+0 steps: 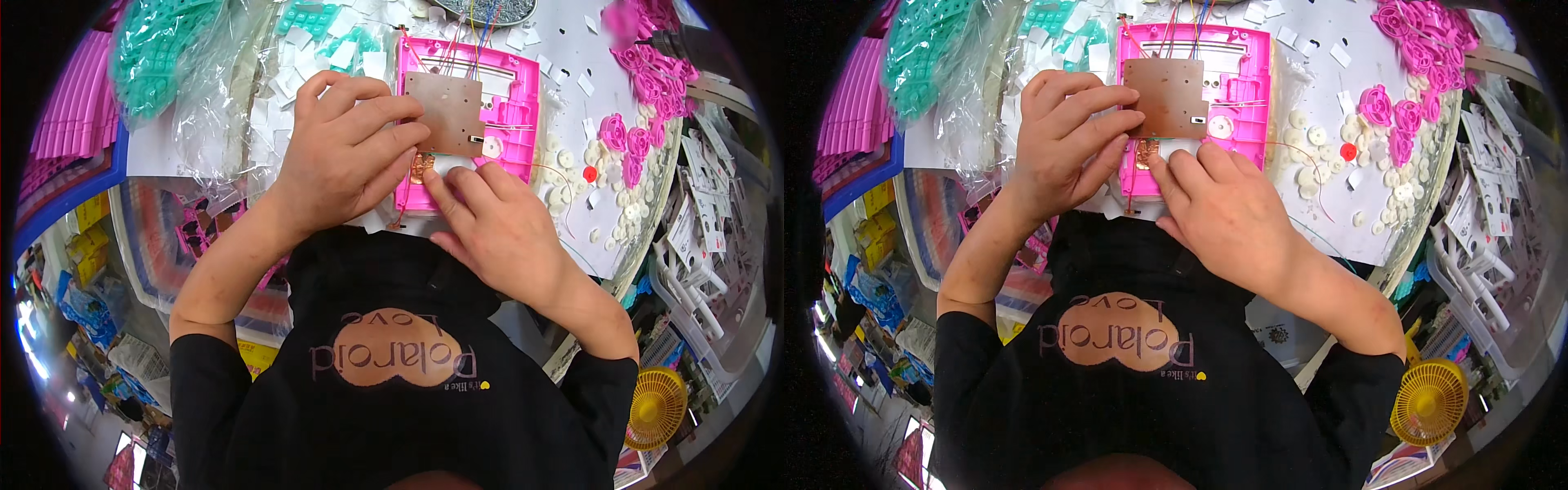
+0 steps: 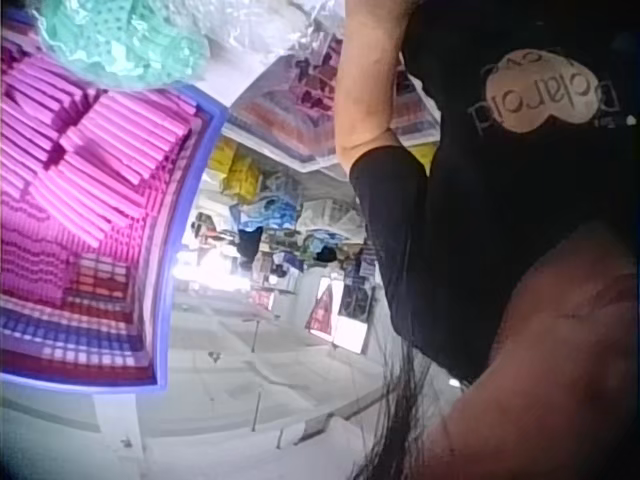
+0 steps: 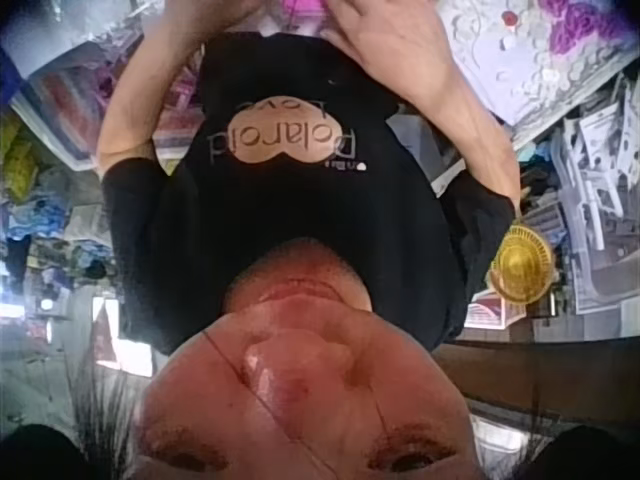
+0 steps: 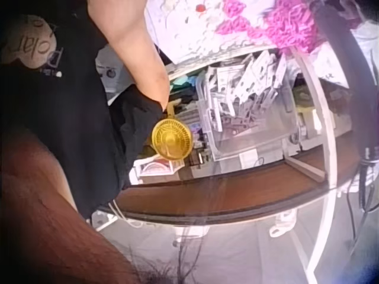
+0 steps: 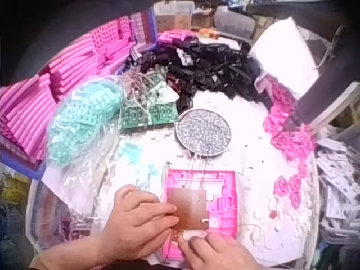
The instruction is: Assembling a toy cash register by installing electronic components and using a glue gun.
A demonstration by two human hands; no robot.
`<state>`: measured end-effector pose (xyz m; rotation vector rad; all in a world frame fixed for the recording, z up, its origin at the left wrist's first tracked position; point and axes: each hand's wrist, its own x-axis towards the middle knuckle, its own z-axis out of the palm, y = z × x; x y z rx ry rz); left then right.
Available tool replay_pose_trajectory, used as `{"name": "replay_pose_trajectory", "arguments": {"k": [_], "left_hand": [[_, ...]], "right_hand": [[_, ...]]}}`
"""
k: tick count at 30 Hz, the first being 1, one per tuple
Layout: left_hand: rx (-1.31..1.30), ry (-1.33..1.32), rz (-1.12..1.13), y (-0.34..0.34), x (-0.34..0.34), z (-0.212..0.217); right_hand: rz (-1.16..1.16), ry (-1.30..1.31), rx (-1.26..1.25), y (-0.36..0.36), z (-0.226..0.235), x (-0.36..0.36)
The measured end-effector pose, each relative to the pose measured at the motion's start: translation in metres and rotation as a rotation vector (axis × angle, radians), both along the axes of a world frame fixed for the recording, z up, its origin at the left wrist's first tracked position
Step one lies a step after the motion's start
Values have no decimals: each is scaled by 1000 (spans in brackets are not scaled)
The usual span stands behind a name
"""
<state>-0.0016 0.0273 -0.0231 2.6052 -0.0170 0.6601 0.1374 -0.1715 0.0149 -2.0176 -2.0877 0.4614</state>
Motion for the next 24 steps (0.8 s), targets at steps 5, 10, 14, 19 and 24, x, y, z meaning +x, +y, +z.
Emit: {"name": "replay_pose_trajectory", "arguments": {"k": [5,10,14,19,24], "left_hand": [[5,10,-17,-2,2,-4],[42,43,-16,0,1,-4],[53,71,-29,2,0,-3],[15,82,-15,-1,-5,-3],[28,126,-73,-12,-16,-1]], "right_hand": [[2,-63,-20,3,2,-3],[29,-43,-68,5,4,1],[25,15,-77,7,9,4],[4,86,-19,0,7,9],[-61,96,54,-3,0,6]]}}
